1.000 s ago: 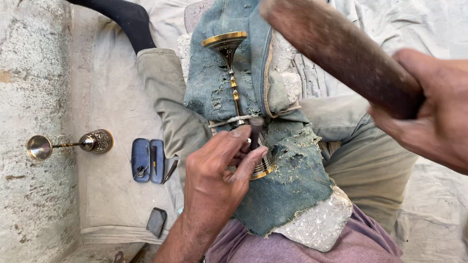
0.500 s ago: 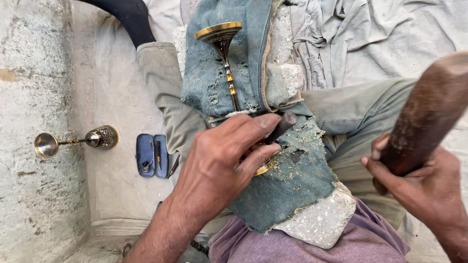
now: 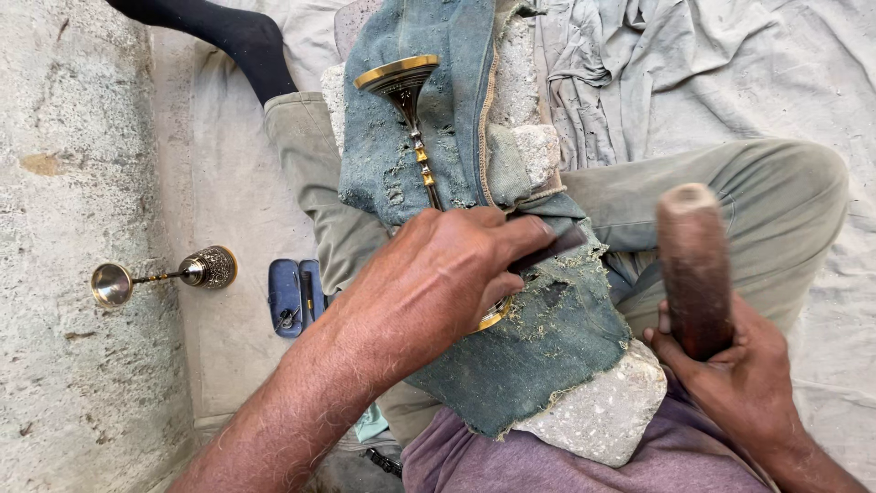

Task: The person sits on the ground with a brass goblet resting on a cloth pad on their lap. They hold a chisel against the goblet's surface and strike it with a wooden mallet, working around the cup to engrave a decorative pattern, repositioning the goblet and chisel repeatedly as they go.

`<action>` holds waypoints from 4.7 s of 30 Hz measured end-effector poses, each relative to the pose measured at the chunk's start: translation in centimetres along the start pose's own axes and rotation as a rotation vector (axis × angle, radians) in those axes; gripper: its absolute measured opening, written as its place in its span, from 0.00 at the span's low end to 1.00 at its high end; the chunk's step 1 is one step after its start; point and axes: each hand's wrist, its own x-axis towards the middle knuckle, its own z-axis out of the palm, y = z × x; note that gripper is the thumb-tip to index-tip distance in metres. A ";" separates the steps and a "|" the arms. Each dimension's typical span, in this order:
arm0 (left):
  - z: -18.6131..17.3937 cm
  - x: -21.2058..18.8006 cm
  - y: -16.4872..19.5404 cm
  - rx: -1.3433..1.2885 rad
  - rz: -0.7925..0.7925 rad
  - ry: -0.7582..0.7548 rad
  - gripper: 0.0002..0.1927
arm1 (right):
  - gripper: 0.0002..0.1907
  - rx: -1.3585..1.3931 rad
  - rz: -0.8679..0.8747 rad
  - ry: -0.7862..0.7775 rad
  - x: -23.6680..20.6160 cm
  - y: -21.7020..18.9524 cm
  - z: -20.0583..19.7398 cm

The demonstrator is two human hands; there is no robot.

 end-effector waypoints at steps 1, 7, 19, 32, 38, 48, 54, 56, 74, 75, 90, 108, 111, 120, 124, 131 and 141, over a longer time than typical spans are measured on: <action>0.0 -0.1 0.1 0.035 0.021 -0.009 0.21 | 0.17 0.041 -0.028 0.034 -0.2 -0.3 0.0; 0.1 -0.7 0.4 0.114 0.039 -0.030 0.18 | 0.19 -0.117 -0.094 0.016 0.8 -1.8 -1.4; 1.0 -2.2 -0.1 -0.092 -0.020 0.217 0.19 | 0.15 0.083 -0.144 -0.018 4.5 -6.5 -2.6; 2.0 -3.4 -0.6 -0.121 0.017 0.383 0.18 | 0.21 -0.606 -0.341 -0.164 6.9 -7.3 -4.0; 3.1 -4.3 -0.7 -0.178 -0.045 0.498 0.18 | 0.25 -0.890 -0.305 -0.265 8.5 -10.6 -4.9; 6.8 -5.3 -0.6 -0.385 -0.221 0.852 0.13 | 0.22 -0.504 -0.369 -0.180 8.3 -13.7 -5.0; 9.9 -5.5 0.3 -0.601 -0.278 1.071 0.11 | 0.13 -0.558 -0.585 -0.123 9.0 -16.9 -3.8; 10.3 -5.4 0.4 -0.547 -0.276 1.104 0.12 | 0.21 -0.668 -0.757 -0.134 8.2 -19.0 -4.5; 8.5 -4.9 0.6 -0.257 -0.276 0.995 0.12 | 0.27 -1.100 -0.936 -0.252 8.4 -25.8 -2.0; 8.3 -4.9 0.6 -0.254 -0.262 0.973 0.13 | 0.29 -1.107 -0.923 -0.257 8.9 -25.2 -2.2; 5.0 -4.1 0.5 -0.174 -0.186 0.680 0.17 | 0.20 -0.880 -0.352 -0.307 10.8 -16.7 -4.5; 1.7 -2.2 0.5 -0.076 -0.017 0.274 0.17 | 0.22 -0.391 -0.103 -0.170 5.1 -4.0 -2.7; 1.0 -2.3 0.6 -0.221 0.026 0.380 0.18 | 0.23 0.126 -0.039 -0.133 4.5 -2.2 -2.1; -0.2 0.8 -0.3 -0.034 0.112 0.092 0.20 | 0.27 0.238 -0.203 -0.246 2.4 3.5 -2.8; -0.3 1.8 0.2 0.065 -0.033 -0.077 0.23 | 0.28 0.147 0.011 -0.375 2.1 5.9 -1.9; -0.7 2.3 0.6 0.076 0.016 -0.139 0.23 | 0.27 0.185 0.157 -0.106 1.0 3.7 -1.3; 0.0 0.3 0.2 0.016 0.010 0.054 0.20 | 0.37 -0.221 -0.171 -0.116 3.8 -2.5 -2.8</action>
